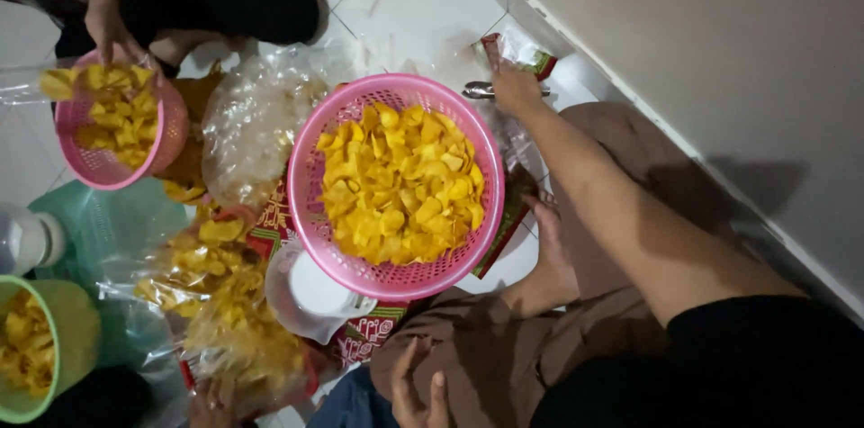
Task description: Workers are manually packing yellow fruit chips from a large basket into individual plastic bags using tongs.
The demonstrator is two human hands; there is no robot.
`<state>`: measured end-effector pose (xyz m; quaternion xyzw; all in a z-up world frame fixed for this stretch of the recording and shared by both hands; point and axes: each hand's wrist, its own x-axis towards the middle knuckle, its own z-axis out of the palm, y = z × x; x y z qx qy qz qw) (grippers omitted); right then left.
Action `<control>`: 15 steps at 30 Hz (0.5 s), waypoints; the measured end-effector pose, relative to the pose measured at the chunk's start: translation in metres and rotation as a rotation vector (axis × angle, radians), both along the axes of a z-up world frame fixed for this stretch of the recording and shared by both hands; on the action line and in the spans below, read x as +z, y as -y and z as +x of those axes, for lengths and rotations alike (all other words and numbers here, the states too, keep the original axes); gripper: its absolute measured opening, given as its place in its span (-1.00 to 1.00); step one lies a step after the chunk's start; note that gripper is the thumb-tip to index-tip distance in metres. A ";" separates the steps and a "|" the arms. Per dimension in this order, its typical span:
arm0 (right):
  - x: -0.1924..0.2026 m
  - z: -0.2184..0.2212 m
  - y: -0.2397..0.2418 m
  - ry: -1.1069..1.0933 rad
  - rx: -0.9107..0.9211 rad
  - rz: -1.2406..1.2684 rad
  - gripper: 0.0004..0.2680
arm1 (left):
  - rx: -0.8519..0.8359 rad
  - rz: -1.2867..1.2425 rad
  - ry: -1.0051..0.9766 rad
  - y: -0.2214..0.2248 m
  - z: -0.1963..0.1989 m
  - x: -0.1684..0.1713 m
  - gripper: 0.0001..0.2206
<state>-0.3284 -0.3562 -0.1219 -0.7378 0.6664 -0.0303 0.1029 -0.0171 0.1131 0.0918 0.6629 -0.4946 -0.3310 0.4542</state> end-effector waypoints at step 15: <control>0.066 -0.041 -0.011 0.526 -0.096 0.019 -0.78 | 0.060 -0.024 0.050 0.003 -0.029 0.056 -0.66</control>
